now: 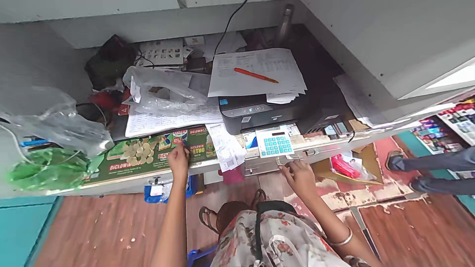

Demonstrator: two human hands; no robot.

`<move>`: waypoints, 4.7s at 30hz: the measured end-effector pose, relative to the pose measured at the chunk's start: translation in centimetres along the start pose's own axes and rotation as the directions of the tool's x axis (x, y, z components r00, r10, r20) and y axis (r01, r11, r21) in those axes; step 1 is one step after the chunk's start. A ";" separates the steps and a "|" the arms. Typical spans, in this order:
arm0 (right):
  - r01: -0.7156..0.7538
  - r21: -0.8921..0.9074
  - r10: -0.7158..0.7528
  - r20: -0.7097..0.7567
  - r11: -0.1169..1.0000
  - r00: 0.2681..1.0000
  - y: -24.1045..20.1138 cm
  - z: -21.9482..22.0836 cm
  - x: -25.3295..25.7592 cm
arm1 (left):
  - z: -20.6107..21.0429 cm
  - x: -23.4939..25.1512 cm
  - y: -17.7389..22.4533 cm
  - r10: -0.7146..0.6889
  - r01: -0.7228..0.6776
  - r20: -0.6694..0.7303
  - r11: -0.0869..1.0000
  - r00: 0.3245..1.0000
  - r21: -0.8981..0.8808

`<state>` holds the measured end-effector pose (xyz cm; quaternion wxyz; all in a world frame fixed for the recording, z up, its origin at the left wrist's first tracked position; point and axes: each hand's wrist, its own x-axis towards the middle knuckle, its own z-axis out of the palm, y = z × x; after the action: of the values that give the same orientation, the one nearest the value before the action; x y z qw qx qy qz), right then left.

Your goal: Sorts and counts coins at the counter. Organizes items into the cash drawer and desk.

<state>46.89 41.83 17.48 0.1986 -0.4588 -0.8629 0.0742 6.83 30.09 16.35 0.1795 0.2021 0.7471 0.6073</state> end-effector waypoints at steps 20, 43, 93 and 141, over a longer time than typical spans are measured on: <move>-0.236 -0.490 0.525 0.619 0.839 0.584 -0.6 0.6 3.4 | -2.8 -11.9 4.3 -0.412 0.717 0.641 0.045 0.647 -0.695; 0.425 0.323 -0.515 0.286 0.846 0.808 -38.7 19.7 13.8 | -14.9 0.2 -6.9 -0.387 0.924 0.859 -0.043 0.336 -0.381; 0.496 0.416 -0.581 0.101 0.762 0.807 -42.3 19.8 1.7 | -20.8 4.2 -9.2 -0.485 0.949 0.815 0.169 0.316 -0.267; 0.435 0.351 -0.546 0.342 0.829 0.765 -43.5 21.8 12.9 | -22.5 5.5 -10.9 -0.483 0.962 0.833 0.169 0.271 -0.215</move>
<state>-1.67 28.90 14.64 0.0731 -0.1584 -0.9582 0.2266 -10.35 12.17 10.03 0.7498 -0.1251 0.3369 0.5556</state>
